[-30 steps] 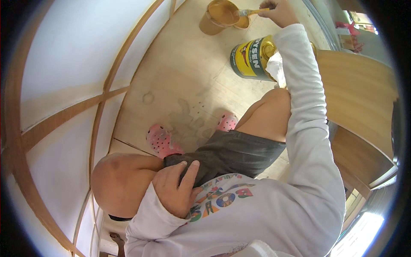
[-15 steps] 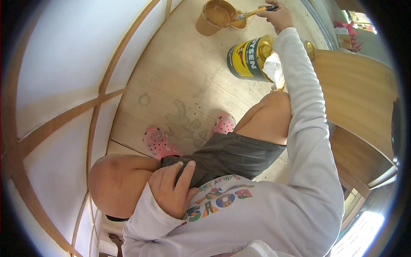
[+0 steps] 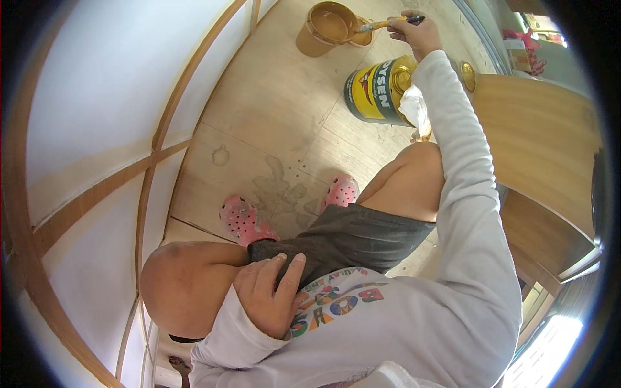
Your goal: Applying a light brown wood finish or paint to the trim of a white lattice panel using a brush and a rag.
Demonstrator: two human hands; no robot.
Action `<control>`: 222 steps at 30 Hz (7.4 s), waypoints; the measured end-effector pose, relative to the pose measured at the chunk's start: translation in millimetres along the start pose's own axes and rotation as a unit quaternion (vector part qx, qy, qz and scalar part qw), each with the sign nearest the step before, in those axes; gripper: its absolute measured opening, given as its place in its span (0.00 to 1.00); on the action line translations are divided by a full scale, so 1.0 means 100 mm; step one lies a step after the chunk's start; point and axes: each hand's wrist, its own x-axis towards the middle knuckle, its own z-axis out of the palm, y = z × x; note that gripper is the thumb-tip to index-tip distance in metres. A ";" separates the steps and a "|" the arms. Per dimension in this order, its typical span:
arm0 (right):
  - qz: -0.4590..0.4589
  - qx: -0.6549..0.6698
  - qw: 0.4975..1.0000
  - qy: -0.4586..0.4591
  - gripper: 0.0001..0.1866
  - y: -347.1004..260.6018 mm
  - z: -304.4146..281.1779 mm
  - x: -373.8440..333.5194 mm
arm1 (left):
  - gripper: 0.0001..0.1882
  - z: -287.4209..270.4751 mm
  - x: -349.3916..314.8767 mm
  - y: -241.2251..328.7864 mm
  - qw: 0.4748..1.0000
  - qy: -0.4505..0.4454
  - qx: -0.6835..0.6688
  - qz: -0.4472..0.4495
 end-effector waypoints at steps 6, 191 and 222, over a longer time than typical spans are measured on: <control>-0.022 -0.036 0.999 0.008 0.17 0.03 -0.03 0.02 | 0.34 -0.02 0.00 0.01 1.000 -0.007 -0.002 0.006; 0.117 -0.029 0.991 -0.065 0.15 0.00 2.25 -0.74 | 0.23 0.14 -0.49 0.05 0.995 0.058 0.064 0.051; -0.037 -0.678 0.726 -0.106 0.17 -0.64 1.22 -0.06 | 0.18 0.16 -0.43 0.11 0.998 0.052 0.032 0.031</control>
